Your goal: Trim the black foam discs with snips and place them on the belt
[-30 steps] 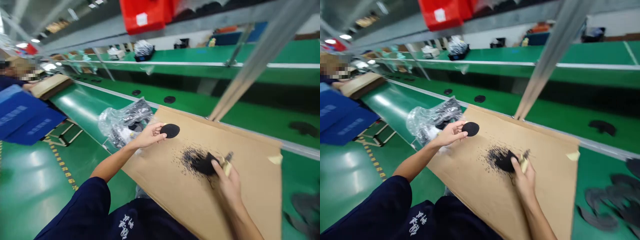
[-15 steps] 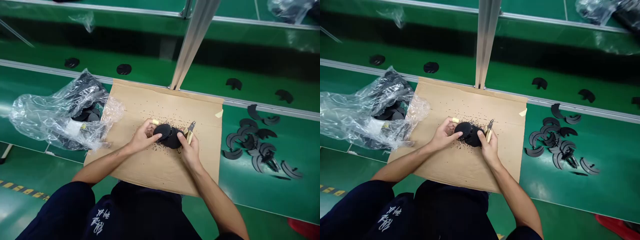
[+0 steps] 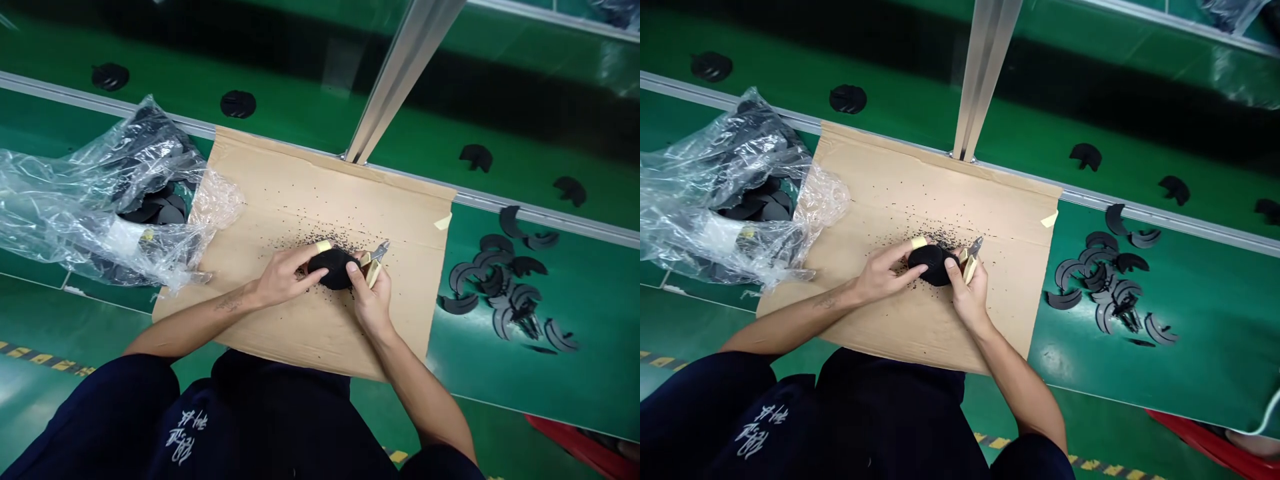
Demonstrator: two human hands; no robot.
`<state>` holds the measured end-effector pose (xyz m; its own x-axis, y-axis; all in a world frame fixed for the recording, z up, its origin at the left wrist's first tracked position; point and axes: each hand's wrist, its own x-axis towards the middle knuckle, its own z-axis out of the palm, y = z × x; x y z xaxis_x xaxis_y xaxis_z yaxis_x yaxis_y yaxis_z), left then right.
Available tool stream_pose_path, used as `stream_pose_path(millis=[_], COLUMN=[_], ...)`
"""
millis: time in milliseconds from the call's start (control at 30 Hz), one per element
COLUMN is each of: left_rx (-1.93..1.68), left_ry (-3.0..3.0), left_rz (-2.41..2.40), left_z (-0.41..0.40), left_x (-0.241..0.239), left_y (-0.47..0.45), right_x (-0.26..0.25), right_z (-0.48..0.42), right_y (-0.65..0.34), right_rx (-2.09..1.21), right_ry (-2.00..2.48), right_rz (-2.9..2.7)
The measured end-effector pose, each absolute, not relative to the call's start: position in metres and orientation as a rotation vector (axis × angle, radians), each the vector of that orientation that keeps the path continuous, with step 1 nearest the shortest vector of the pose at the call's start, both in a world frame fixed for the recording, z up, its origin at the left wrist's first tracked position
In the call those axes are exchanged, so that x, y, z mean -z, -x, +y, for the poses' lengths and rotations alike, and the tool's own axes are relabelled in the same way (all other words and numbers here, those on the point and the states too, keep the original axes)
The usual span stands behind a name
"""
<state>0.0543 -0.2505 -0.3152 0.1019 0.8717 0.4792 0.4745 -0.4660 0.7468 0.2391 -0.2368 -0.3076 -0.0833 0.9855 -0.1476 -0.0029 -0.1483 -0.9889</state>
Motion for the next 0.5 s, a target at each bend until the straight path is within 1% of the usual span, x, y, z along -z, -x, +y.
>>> stream_pose_path(millis=[233, 500], left_rx=[-1.166, -1.172], left_ry=[-1.862, -1.846], left_rz=[1.392, 1.309], left_z=[-0.2504, -0.2504], left_x=[0.3147, 0.3166], left_y=[-0.0544, -0.0531], right_x=[0.3056, 0.3057], right_z=[-0.2384, -0.2387], right_y=[-0.2384, -0.2386], right_rx=[-1.366, -1.294], right_ry=[1.271, 1.27], right_rz=[-1.229, -1.294])
